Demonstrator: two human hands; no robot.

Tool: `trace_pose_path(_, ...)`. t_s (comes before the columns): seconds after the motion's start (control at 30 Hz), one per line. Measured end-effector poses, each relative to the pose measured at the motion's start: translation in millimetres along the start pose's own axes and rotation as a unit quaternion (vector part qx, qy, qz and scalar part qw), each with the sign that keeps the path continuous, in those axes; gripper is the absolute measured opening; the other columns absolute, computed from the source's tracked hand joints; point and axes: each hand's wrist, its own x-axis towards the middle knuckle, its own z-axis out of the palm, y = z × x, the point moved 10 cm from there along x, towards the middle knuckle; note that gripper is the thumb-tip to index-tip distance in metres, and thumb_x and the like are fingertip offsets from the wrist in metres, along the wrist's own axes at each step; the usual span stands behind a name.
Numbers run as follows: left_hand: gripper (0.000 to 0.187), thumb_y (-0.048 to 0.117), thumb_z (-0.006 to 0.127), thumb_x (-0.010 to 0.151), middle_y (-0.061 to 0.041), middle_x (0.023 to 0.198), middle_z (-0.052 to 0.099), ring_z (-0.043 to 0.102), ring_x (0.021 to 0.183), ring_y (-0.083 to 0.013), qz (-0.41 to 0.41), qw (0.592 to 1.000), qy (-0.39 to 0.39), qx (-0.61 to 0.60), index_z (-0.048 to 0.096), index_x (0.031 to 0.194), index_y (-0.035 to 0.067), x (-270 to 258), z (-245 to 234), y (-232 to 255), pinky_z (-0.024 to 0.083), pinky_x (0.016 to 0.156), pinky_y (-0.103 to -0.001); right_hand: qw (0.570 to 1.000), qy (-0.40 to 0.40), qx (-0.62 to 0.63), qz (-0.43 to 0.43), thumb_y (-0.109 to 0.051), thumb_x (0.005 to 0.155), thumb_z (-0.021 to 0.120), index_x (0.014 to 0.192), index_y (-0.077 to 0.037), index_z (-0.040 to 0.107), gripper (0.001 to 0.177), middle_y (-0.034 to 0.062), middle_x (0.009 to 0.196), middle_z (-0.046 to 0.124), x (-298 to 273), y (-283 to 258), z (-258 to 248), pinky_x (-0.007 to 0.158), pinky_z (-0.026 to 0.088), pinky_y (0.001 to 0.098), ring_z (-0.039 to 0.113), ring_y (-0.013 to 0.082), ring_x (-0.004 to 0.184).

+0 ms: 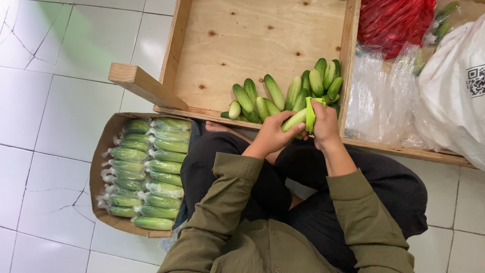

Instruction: Packaging cucumbers into individual plastic bags and tying them closed

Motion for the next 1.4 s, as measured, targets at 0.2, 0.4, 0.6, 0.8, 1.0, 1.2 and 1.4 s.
trace_pose_path(0.2,0.028,0.033,0.072,0.1,-0.012,0.083,0.066,0.065,0.078,-0.0163,0.041,0.988,0.073,-0.126,0.076,0.109,0.007,11,-9,-28,0.056,0.067,-0.029,0.996,-0.063,-0.033,-0.055,-0.049,0.108,0.061,0.097,-0.001,0.069,0.05,0.0127,0.076,0.067,-16,-24,28,0.048,0.057,0.0408,0.065,0.0203,0.061)
trace_pose_path(0.4,0.039,0.028,0.045,0.113,-0.013,0.078,0.064,0.057,0.085,-0.0139,0.03,0.984,0.12,-0.125,0.071,0.093,0.005,23,-16,-75,0.053,0.076,-0.04,0.927,-0.205,-0.259,-0.176,-0.027,0.112,0.047,0.16,0.009,0.018,0.067,0.0467,0.149,0.029,-77,-43,86,0.119,0.023,0.0714,0.026,0.0634,0.143)
trace_pose_path(0.6,0.028,0.025,0.047,0.111,-0.009,0.08,0.07,0.059,0.08,-0.0133,-0.009,0.983,0.084,-0.161,0.066,0.125,0.011,21,-22,-42,0.051,0.072,-0.032,0.925,-0.197,-0.265,-0.189,-0.022,0.113,0.042,0.163,0.003,0.009,0.066,0.0397,0.156,0.022,-86,-36,86,0.122,0.018,0.0669,0.022,0.0571,0.149)
trace_pose_path(0.8,0.025,0.015,0.048,0.109,-0.005,0.076,0.062,0.056,0.079,-0.0117,0.049,0.981,0.039,-0.182,0.07,0.118,0.008,21,-10,-17,0.049,0.071,-0.027,0.947,-0.098,-0.254,-0.17,-0.038,0.114,0.04,0.156,-0.016,0.031,0.048,0.0342,0.122,0.062,-65,-46,56,0.096,0.049,0.0647,0.06,0.0544,0.12)
trace_pose_path(1.0,0.042,0.026,0.081,0.094,-0.011,0.094,0.07,0.068,0.082,-0.0129,0.0,0.974,0.011,-0.225,0.067,0.124,0.001,15,14,-51,0.059,0.062,-0.027,0.957,-0.029,-0.228,-0.179,-0.044,0.117,0.046,0.121,-0.003,0.061,0.044,0.0266,0.105,0.07,-13,-21,15,0.091,0.05,0.0539,0.067,0.0352,0.105)
trace_pose_path(1.2,0.028,0.026,0.065,0.106,-0.005,0.093,0.072,0.062,0.085,-0.007,-0.049,0.945,0.099,-0.307,0.073,0.118,0.002,17,-2,-58,0.057,0.067,-0.026,0.922,-0.073,-0.32,-0.207,-0.04,0.114,0.031,0.137,-0.007,0.036,0.041,0.0318,0.1,0.068,-59,-48,49,0.078,0.055,0.0577,0.07,0.0499,0.095)
trace_pose_path(1.4,0.033,0.033,0.054,0.109,-0.012,0.089,0.076,0.071,0.077,-0.0103,-0.044,0.897,0.164,-0.409,0.071,0.119,0.007,34,-20,-127,0.059,0.068,-0.027,0.9,-0.209,-0.306,-0.228,-0.028,0.11,0.043,0.124,-0.003,0.031,0.031,0.0301,0.086,0.058,-88,-14,92,0.066,0.047,0.055,0.065,0.0548,0.081)
